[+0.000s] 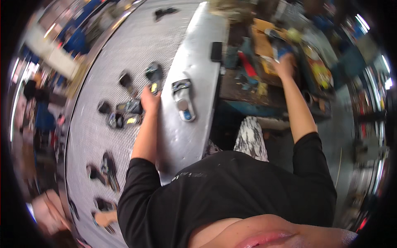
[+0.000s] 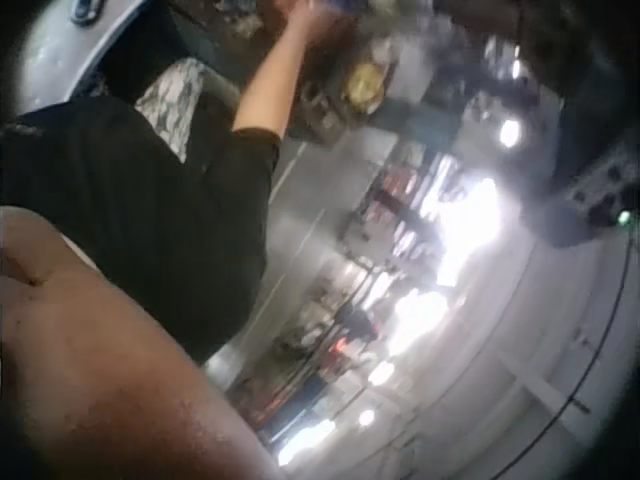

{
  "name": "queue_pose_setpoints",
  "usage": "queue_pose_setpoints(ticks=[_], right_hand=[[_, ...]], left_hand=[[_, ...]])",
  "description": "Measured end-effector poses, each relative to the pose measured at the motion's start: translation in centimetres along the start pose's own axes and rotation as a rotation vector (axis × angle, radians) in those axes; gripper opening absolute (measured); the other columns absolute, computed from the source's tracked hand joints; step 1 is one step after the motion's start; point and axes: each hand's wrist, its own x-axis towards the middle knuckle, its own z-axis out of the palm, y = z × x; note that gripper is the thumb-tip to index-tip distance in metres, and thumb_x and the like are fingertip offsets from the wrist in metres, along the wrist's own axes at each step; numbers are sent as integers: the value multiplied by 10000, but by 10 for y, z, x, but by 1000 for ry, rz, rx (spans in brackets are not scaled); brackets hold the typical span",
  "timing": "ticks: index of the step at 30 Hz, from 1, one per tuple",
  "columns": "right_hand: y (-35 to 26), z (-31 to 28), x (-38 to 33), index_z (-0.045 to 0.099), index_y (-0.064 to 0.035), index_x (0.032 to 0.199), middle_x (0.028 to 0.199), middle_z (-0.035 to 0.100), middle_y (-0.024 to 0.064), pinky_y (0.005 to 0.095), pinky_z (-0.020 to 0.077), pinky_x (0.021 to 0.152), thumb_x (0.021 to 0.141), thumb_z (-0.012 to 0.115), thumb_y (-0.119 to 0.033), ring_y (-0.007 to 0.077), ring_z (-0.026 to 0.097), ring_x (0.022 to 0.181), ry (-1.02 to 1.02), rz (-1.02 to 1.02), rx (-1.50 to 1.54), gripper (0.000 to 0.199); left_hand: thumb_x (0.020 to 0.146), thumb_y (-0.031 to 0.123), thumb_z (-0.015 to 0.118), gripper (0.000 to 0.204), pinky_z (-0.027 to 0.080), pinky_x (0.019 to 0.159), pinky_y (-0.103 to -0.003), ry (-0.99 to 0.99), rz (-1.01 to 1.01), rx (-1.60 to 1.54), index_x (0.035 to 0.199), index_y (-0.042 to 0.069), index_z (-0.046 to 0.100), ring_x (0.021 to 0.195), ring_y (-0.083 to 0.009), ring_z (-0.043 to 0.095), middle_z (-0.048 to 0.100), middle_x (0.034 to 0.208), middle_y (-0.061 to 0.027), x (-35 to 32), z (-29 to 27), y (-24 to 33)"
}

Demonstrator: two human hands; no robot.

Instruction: The person repeatedly takes sandals from the conveyor, fits them onto shoe lasts by hand, presses each lasted sandal under a machine press, and removes them.

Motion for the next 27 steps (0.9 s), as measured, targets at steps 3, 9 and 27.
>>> queue_pose_setpoints(ticks=[3, 9, 27], right_hand=[[-9, -19, -1, 383, 134, 1252, 1238, 516, 335, 456, 448, 945, 743, 763, -484, 429, 531, 1160, -80, 71, -13, 886], [23, -42, 20, 321, 88, 1326, 1268, 521, 308, 478, 426, 965, 797, 728, -472, 424, 535, 1171, 9, -40, 26, 871], [52, -86, 23, 579, 51, 1117, 1119, 646, 207, 396, 451, 912, 804, 722, -336, 361, 605, 1072, -2, 6, 327, 518]], left_hand=[[664, 241, 796, 806, 440, 993, -437, -13, -27, 106, 1332, -34, 436, 1162, -396, 530, 570, 1226, -259, -22, -13, 0], [643, 362, 800, 654, 512, 875, -421, -192, -132, 229, 1107, -28, 553, 1038, -365, 592, 588, 1143, -219, -17, -23, 55], [762, 40, 713, 508, 515, 858, -400, -305, -270, -1637, 1207, 47, 467, 974, -259, 629, 606, 1077, -148, -195, -94, 122]])
